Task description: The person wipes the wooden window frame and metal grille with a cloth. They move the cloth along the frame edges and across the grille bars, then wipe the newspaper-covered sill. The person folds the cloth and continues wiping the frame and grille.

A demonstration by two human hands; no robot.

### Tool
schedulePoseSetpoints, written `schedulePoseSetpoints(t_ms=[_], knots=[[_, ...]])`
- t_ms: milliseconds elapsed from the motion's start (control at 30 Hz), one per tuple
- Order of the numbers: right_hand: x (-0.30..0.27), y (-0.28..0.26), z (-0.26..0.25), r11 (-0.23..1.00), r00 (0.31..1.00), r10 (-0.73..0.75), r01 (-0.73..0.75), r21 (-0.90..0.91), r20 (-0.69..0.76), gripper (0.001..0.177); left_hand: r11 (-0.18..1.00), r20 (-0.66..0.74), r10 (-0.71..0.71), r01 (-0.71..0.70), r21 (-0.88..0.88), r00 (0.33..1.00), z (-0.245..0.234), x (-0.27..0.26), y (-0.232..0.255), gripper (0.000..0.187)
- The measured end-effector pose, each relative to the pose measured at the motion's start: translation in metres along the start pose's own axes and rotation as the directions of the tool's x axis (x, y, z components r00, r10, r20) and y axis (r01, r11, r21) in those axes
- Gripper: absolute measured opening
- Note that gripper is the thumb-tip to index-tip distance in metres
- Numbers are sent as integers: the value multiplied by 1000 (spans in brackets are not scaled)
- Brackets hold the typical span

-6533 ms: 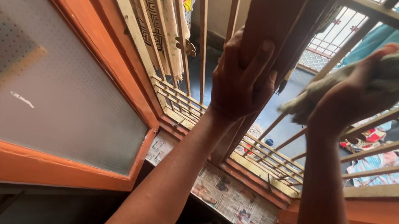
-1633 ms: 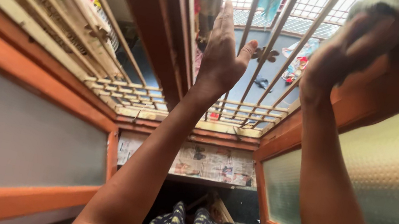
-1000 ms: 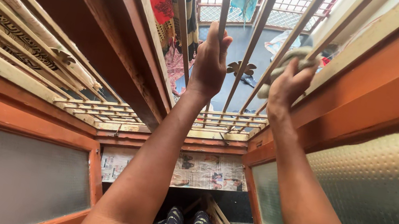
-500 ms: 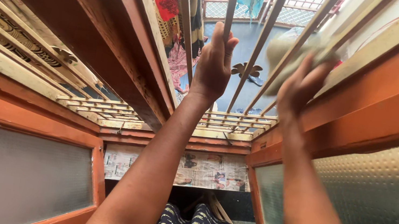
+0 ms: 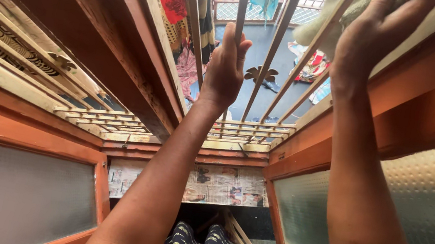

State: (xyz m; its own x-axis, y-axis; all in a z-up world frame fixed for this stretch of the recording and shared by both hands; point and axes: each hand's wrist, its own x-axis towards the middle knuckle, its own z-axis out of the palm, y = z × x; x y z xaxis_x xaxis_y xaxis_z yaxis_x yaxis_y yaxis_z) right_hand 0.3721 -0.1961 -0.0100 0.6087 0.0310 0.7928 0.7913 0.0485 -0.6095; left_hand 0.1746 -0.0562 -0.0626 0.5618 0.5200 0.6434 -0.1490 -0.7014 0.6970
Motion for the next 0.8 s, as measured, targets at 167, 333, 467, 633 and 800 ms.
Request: schedulePoseSetpoints(t_ms=[167, 333, 467, 633, 800], knots=[[-52, 17, -3, 990, 999, -23, 29, -139, 46, 49, 999, -17, 27, -27, 18, 999, 0, -3, 0, 36], [-155, 25, -27, 910, 890, 401, -361, -205, 215, 30, 999, -17, 29, -28, 29, 999, 2, -2, -2, 35], [-179, 27, -34, 632, 578, 775, -709, -315, 255, 37, 1000, 14, 9, -9, 26, 1000, 2, -2, -5, 31], [-137, 22, -22, 904, 920, 373, -331, -272, 118, 36, 1000, 0, 14, -14, 26, 1000, 5, -3, -6, 32], [-104, 27, -16, 980, 975, 198, -200, 10, 104, 55, 997, -37, 67, -66, 30, 997, 6, -4, -7, 35]])
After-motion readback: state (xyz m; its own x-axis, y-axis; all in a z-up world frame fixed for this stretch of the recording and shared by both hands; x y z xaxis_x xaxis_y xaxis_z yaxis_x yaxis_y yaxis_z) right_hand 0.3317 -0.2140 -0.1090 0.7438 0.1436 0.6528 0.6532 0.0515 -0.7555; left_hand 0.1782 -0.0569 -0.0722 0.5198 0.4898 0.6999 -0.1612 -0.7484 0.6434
